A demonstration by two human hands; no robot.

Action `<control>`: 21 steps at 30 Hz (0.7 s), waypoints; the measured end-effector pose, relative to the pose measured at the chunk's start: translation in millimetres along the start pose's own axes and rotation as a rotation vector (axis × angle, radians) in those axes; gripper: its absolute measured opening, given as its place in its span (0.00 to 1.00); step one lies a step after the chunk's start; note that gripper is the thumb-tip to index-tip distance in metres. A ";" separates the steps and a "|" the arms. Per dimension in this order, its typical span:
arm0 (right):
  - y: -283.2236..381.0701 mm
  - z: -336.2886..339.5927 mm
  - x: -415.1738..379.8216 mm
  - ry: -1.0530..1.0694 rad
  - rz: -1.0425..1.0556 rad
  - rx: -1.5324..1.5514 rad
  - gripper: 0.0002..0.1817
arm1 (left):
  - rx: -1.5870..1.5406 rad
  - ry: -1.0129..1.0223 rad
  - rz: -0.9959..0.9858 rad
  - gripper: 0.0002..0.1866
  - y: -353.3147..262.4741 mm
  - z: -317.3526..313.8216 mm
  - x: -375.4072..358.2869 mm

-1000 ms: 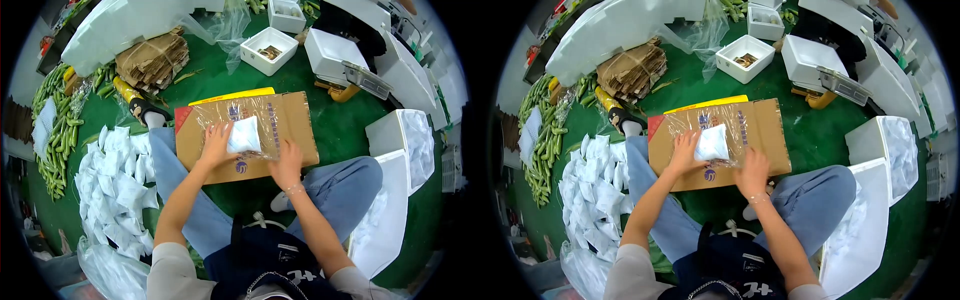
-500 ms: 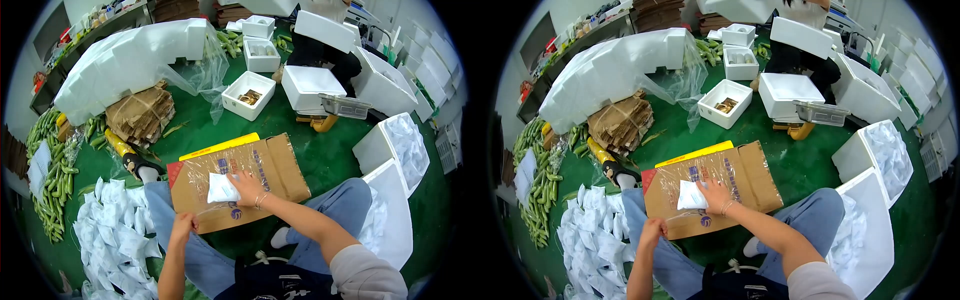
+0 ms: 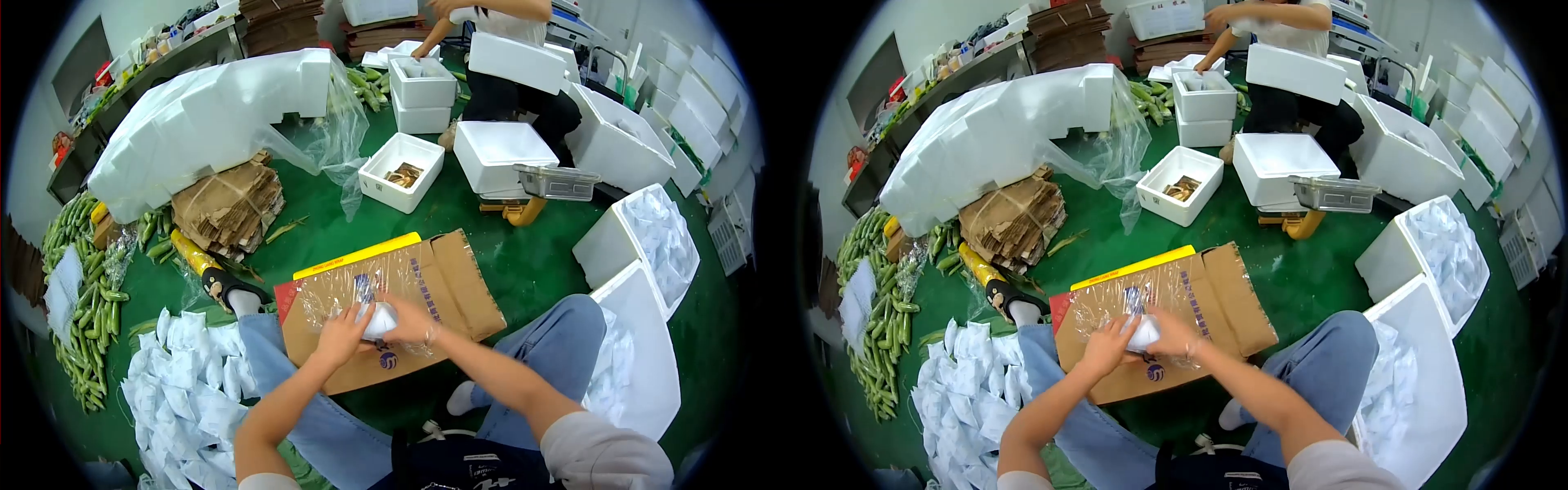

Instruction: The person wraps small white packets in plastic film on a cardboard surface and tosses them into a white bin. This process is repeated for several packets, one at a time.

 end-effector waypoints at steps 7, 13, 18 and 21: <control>-3.0 -4.6 -120.8 -0.470 0.010 -0.631 0.18 | 0.033 0.002 -0.101 0.42 10.7 6.1 10.5; 14.7 94.5 -74.5 -0.750 -0.289 0.038 0.09 | 0.014 0.085 -0.051 0.37 0.7 18.2 12.6; 57.7 61.5 -4.6 -0.336 -0.048 -0.289 0.10 | -0.039 0.135 0.027 0.34 -27.7 46.5 16.6; 93.8 15.3 -54.4 -0.024 0.194 -0.594 0.20 | -0.506 0.302 0.189 0.25 4.7 16.5 13.1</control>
Point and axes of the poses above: each hand's wrist, its own x-axis towards the middle knuckle, its own z-axis out of the back of the hand, y = z × x, the point moved 5 cm from there along x, towards the middle knuckle, and after that the axes turned 2 degrees about z, right-handed, at the moved point
